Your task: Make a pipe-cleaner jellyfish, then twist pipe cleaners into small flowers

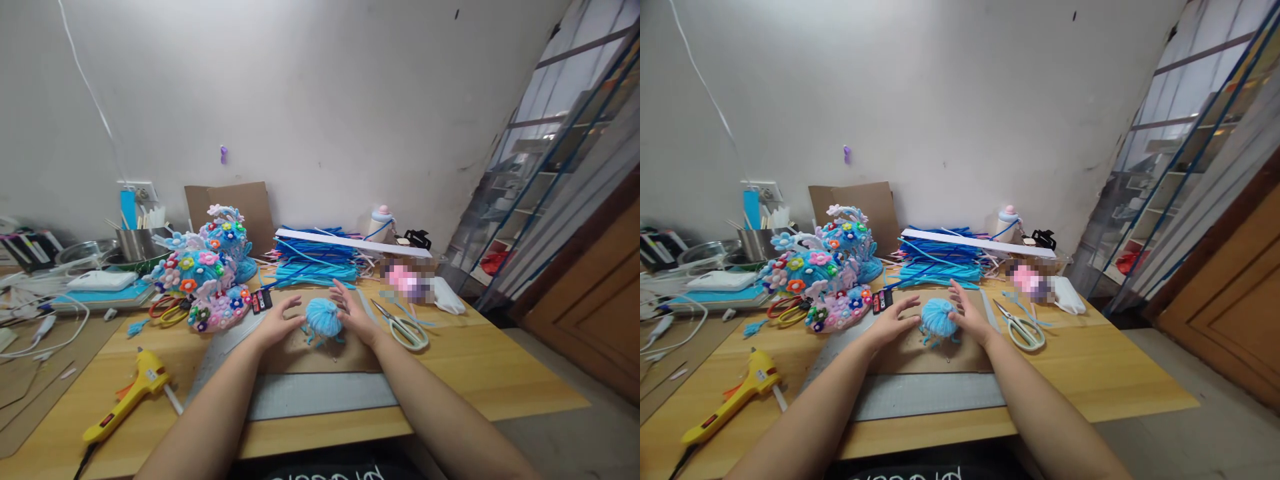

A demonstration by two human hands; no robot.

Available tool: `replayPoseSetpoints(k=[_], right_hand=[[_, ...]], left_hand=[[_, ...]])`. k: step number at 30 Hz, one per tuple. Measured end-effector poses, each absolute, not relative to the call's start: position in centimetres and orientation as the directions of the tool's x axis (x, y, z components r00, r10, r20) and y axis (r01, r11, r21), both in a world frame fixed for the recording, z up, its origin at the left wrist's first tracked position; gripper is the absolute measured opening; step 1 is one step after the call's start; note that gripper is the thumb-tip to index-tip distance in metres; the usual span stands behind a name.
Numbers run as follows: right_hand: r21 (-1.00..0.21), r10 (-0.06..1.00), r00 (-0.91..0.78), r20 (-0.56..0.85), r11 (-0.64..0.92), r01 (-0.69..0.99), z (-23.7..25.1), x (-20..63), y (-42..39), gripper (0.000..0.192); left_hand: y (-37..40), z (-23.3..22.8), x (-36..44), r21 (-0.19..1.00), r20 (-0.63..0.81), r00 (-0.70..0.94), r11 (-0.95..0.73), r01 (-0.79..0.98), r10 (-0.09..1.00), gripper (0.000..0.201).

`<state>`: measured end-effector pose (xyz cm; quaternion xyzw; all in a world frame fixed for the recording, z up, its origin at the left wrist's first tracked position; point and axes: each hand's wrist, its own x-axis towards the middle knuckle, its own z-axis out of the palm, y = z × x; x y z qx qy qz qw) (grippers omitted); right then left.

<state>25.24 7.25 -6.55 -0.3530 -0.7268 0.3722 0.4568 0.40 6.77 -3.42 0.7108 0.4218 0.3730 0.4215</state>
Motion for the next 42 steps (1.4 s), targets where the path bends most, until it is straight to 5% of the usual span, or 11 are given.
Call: replayPoseSetpoints(k=[5, 16, 28, 36, 42], right_hand=[[-0.863, 0.875, -0.243, 0.418, 0.466, 0.194, -5.9, 27.0, 7.4, 0.071], [-0.777, 0.849, -0.440, 0.292, 0.479, 0.408, -4.2, 24.8, 5.1, 0.117], [-0.780, 0.843, -0.440, 0.311, 0.491, 0.388, -1.6, 24.3, 5.3, 0.108], [-0.836, 0.709, -0.559, 0.431, 0.546, 0.049, 7.3, 24.3, 6.7, 0.082], [-0.879, 0.681, -0.558, 0.474, 0.334, -0.339, 10.9, 23.1, 6.8, 0.090]], left_hand=[[7.8, -4.8, 0.3, 0.929, 0.174, 0.285, -0.254, 0.271, 0.943, 0.055], [9.6, -7.0, 0.0, 0.972, 0.113, 0.180, -0.146, 0.182, 0.977, 0.032], [7.7, -3.9, 0.6, 0.995, 0.100, 0.254, -0.098, -0.018, 0.962, 0.043], [5.5, 2.9, 2.0, 0.937, 0.254, 0.520, -0.073, -0.343, 0.816, 0.051], [4.9, 6.8, 3.3, 0.882, 0.272, 0.641, 0.080, -0.464, 0.718, 0.051]])
